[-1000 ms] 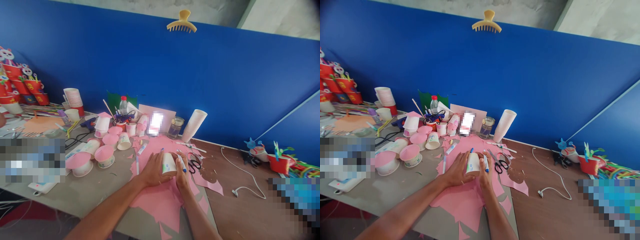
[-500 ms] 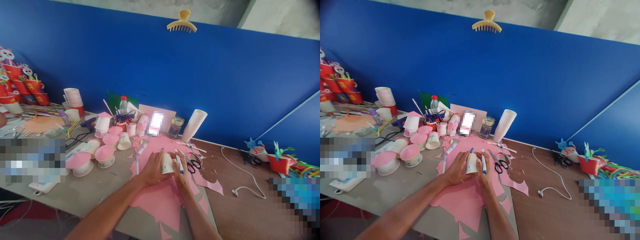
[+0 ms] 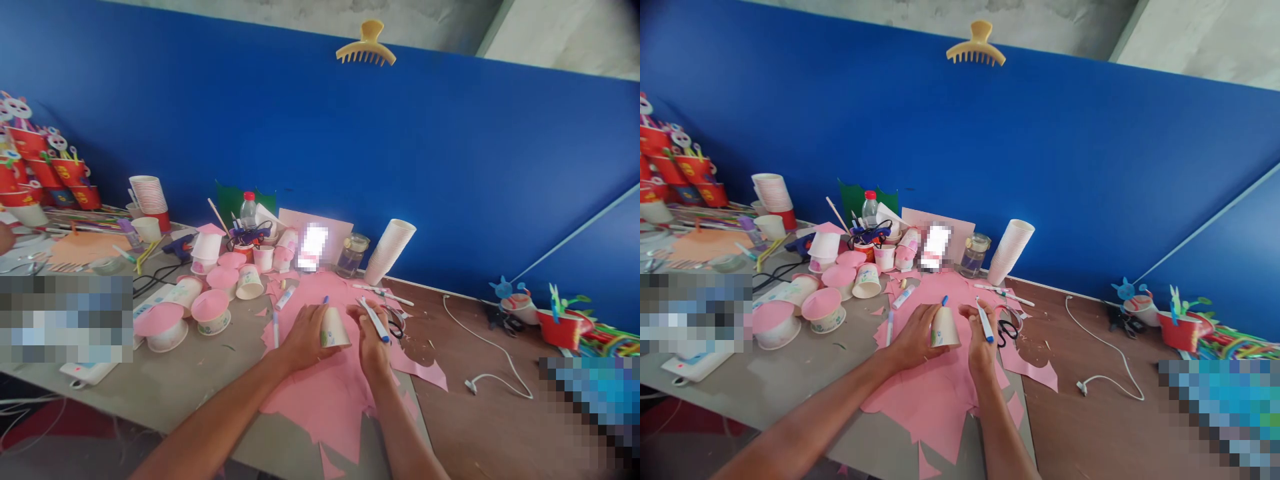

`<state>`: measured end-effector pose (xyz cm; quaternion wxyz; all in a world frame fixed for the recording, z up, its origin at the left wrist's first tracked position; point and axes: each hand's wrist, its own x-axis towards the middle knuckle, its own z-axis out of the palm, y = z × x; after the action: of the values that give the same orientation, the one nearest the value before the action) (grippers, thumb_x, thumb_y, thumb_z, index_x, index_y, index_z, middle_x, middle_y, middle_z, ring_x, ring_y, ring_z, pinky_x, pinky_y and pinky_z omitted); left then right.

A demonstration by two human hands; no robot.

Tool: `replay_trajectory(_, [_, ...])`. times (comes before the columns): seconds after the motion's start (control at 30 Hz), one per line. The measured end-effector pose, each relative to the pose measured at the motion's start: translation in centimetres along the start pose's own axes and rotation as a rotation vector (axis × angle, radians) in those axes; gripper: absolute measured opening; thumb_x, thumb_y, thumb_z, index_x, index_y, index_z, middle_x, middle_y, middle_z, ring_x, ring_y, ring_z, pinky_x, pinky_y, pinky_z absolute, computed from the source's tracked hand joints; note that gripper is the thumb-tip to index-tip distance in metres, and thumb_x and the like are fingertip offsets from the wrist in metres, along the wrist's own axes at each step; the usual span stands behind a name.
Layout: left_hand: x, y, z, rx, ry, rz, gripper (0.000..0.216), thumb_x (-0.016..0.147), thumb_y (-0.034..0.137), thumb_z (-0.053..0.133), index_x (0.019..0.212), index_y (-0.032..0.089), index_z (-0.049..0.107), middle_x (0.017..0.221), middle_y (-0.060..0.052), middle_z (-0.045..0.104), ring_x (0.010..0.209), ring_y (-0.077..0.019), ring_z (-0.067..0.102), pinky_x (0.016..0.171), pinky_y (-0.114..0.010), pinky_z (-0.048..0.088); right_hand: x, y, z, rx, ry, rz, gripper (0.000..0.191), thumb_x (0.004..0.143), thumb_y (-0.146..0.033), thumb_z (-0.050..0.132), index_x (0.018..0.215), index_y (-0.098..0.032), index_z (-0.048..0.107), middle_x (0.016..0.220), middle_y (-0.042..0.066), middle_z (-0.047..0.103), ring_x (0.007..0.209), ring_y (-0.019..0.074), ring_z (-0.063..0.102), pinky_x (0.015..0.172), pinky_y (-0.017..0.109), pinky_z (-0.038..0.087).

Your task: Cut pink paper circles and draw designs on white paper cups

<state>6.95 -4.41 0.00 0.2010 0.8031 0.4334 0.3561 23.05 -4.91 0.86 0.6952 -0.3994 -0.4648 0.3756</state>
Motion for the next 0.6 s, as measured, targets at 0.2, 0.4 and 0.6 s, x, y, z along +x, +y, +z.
replay_trajectory(0.2, [0.3,0.5,-0.3,0.071,-0.043,0.013,0.074,0.068,0.041,0.074,0.128,0.020,0.038,0.123,-0.015,0.053,0.113,-0.0336,0.049,0.096,-0.054,0.041,0.3,-0.9,0.0,0.207,-0.008,0.107,0.021,0.079,-0.034,0.064,0.095,-0.021,0.064,0.052,-0.006,0.056,0.053,0.0123,0.052,0.071,0.034,0.048])
replay_trajectory(0.4, [0.4,0.4,-0.1,0.087,-0.017,0.017,0.067,0.069,0.044,0.072,0.123,0.018,0.041,0.115,-0.015,0.056,0.108,-0.0325,0.051,0.092,-0.053,0.042,-0.3,-0.5,0.4,0.202,0.028,0.229,0.030,0.068,-0.046,0.074,0.065,-0.018,0.066,0.044,-0.007,0.043,0.042,0.0062,0.035,0.044,0.021,0.031])
replay_trajectory(0.6, [0.4,0.3,0.0,0.088,-0.017,0.018,0.071,0.067,0.037,0.075,0.125,0.020,0.039,0.115,-0.015,0.056,0.108,-0.0320,0.052,0.092,-0.053,0.042,-0.7,0.3,0.5,0.127,-0.004,0.276,0.034,0.068,-0.047,0.073,0.058,-0.017,0.060,0.047,-0.005,0.049,0.044,0.0082,0.042,0.043,0.021,0.033])
